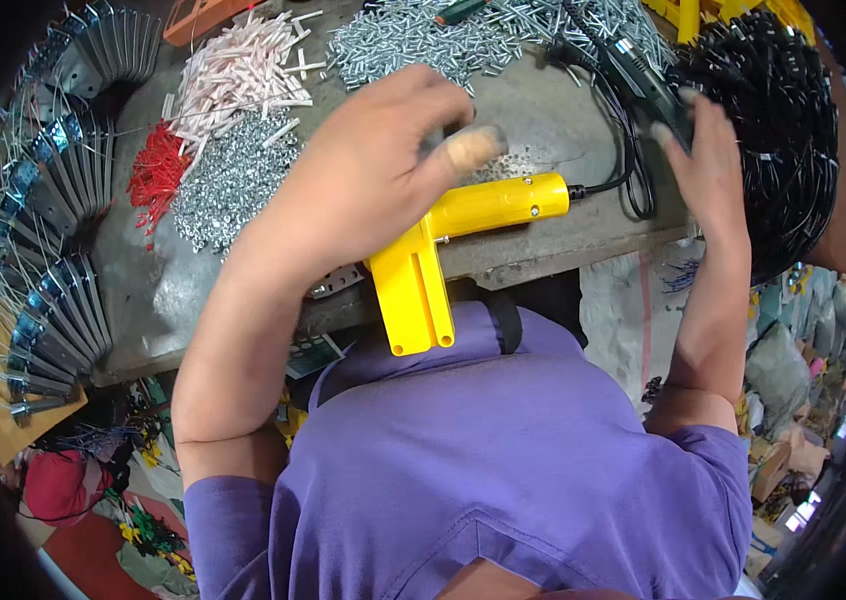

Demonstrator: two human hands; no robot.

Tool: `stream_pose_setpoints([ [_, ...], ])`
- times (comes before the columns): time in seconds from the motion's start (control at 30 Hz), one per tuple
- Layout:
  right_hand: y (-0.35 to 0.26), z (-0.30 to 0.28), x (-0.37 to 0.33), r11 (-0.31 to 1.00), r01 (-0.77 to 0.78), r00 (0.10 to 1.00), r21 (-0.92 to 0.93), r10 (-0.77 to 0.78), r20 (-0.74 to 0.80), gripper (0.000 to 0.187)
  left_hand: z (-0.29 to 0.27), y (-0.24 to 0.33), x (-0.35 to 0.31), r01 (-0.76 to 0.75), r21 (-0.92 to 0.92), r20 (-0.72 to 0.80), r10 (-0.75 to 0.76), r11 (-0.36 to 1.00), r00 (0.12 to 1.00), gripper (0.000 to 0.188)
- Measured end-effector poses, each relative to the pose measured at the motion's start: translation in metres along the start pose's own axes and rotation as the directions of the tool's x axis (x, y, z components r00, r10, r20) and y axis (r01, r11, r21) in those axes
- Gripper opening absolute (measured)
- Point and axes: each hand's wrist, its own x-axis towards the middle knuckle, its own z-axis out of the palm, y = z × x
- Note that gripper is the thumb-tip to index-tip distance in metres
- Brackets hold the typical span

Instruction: The person connects and solders wires into a plastic casing with a soldering iron, attaches the casing to a metal plate, secures the casing with screws using an electric screwdriver, applies a sticker, and sets the assembled device aside.

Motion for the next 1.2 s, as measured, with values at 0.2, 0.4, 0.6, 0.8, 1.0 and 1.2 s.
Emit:
stream_pose_setpoints([
  [0.2, -0.001, 0.002, -0.004, 0.756, -0.183, 0.975, 0.628, 0.222, 0.017, 0.057, -0.026, 0.023, -0.047, -0.211, 0.053, 0.326, 0.183, 0.976, 0.928, 0.062],
  [0.4, -0.099, -0.040, 0.019, -0.200, 0.104, 0.976, 0.974, 0.210, -0.061, 0.034, -0.008, 0.021, -0.065, -0.116, 0.190, 0.304, 0.054, 0.975, 0.951, 0.068],
  [0.6, -0.129, -0.046, 0.015, -0.209, 0.090, 0.992, 0.974, -0.066, -0.106, 0.046, -0.002, 0.024, -0.059, -0.123, 0.209, 0.272, 0.064, 0.970, 0.960, 0.055],
  [0.8, -0.128, -0.041, 0.030, -0.161, 0.169, 0.915, 0.972, -0.342, -0.215, 0.045, 0.002, 0.024, -0.059, -0.122, 0.214, 0.251, 0.066, 0.969, 0.966, 0.047],
  [1.0, -0.135, -0.031, 0.026, -0.234, 0.109, 0.929, 0.966, -0.323, -0.183, 0.045, 0.007, 0.023, -0.063, -0.132, 0.219, 0.199, 0.088, 0.967, 0.976, 0.047],
  [1.2, -0.142, -0.033, 0.030, -0.389, -0.056, 0.982, 0.919, -0.189, -0.020, 0.053, 0.006, 0.019, -0.065, -0.123, 0.223, 0.197, 0.079, 0.967, 0.977, 0.046],
])
